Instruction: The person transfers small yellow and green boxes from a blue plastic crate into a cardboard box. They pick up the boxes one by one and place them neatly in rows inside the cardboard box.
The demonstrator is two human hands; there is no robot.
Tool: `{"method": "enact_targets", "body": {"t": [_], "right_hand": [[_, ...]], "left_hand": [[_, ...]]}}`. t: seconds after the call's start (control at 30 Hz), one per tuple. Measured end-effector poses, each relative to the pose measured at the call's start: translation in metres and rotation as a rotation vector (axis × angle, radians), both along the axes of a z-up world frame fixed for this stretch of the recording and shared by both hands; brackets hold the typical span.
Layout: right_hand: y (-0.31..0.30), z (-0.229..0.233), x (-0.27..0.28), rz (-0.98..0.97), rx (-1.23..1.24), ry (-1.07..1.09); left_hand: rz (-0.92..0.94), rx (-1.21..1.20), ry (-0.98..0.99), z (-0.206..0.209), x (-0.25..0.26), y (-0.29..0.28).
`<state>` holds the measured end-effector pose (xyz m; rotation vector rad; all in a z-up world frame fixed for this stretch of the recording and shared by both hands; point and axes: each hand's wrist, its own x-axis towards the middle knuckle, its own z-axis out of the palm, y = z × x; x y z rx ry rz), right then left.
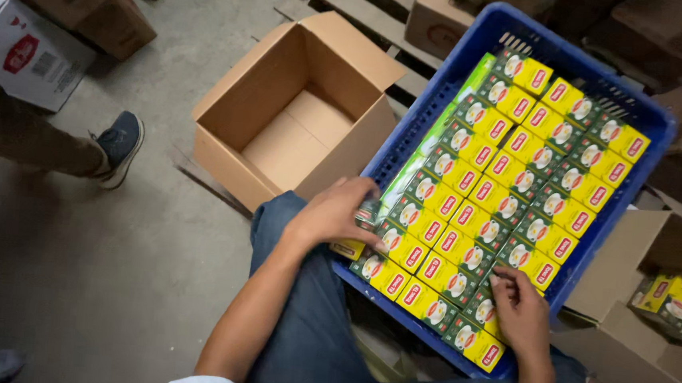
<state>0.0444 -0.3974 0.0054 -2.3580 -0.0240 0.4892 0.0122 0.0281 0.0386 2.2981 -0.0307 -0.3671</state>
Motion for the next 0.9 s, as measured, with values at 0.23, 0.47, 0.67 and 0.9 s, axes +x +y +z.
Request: {"method": "enact_targets", "body": {"t": [0.23,0.47,0.67,0.9], "right_hand": [[-0.003,-0.006,0.002,-0.028,-0.007,0.041],[-0.007,-0.013,0.000,0.014,0.073,-0.003],[-0.002,-0.004,-0.012,-0.067,0.356,0.085],[-0.001,0.014,-0.028,-0.423,1.025,0.084]], "left_hand": [[0.122,-0.339,-0.011,-0.005,0.001,0.027],[0.265,-0.880,0.018,0.017,0.000,-0.007],[0.648,-1.374,0.208,0.020,0.026,-0.119],[0.524,-1.212,0.210,-0.032,0.016,-0.252]]}}
